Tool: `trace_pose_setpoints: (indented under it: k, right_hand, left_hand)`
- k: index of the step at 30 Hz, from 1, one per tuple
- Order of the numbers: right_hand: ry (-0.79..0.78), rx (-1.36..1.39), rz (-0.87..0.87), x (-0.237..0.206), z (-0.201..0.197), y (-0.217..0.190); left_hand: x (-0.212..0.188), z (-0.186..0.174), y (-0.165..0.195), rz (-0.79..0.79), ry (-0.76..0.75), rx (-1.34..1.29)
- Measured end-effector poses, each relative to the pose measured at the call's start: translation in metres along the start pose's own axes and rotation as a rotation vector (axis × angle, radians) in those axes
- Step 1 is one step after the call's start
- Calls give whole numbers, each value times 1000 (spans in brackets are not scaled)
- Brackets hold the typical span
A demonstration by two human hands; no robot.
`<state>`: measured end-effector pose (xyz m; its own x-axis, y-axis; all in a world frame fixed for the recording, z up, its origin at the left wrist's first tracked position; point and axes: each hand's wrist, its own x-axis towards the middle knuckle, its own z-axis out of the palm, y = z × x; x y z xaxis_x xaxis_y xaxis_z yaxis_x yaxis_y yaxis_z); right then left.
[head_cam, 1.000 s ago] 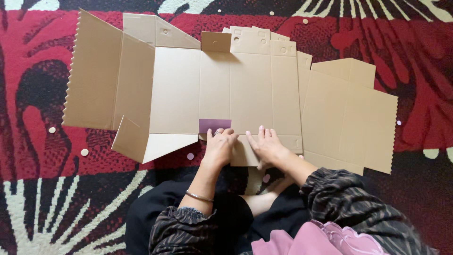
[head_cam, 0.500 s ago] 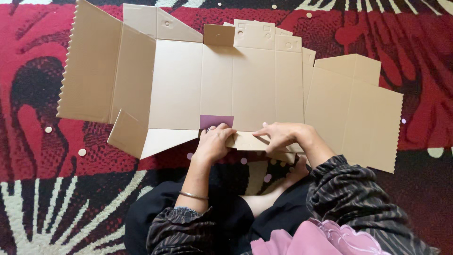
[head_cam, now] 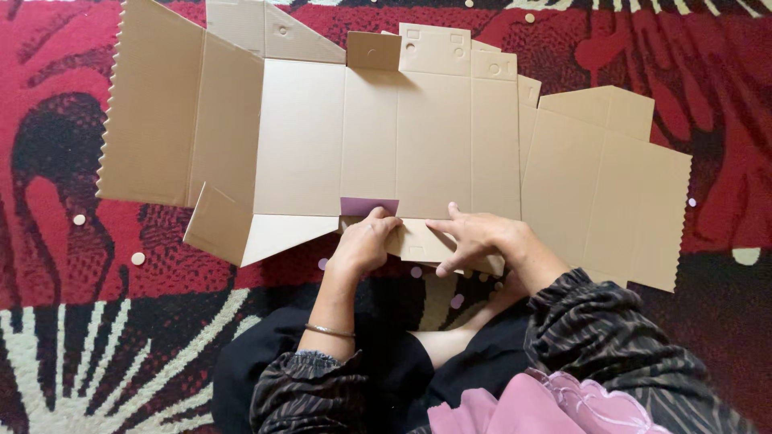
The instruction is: The person assembles a purple cardboard box by folding and tucking flaps into slots. They then place a purple paper insert into a larger flat cardboard sheet and fold the sheet around it to form a box.
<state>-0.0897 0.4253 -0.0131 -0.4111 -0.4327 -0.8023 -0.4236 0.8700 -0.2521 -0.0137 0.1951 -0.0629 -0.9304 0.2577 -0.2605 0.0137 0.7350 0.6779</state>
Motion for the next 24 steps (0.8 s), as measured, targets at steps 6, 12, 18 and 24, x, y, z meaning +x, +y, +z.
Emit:
trace_pose_setpoints:
  k: [6,12,18,24]
  right_hand:
    - [50,-29,-45,7,3,6]
    - [27,90,-78,4,-5,10]
    - [163,479,-219,11,-18,29]
    - [450,411,69,13,-17,23]
  left_hand:
    - [4,8,-12,25,-40,-45]
    - [7,7,-18,-22,58,-8]
    - [16,23,-16,-22,297,102]
    - [33,42,-30,-123,514,154]
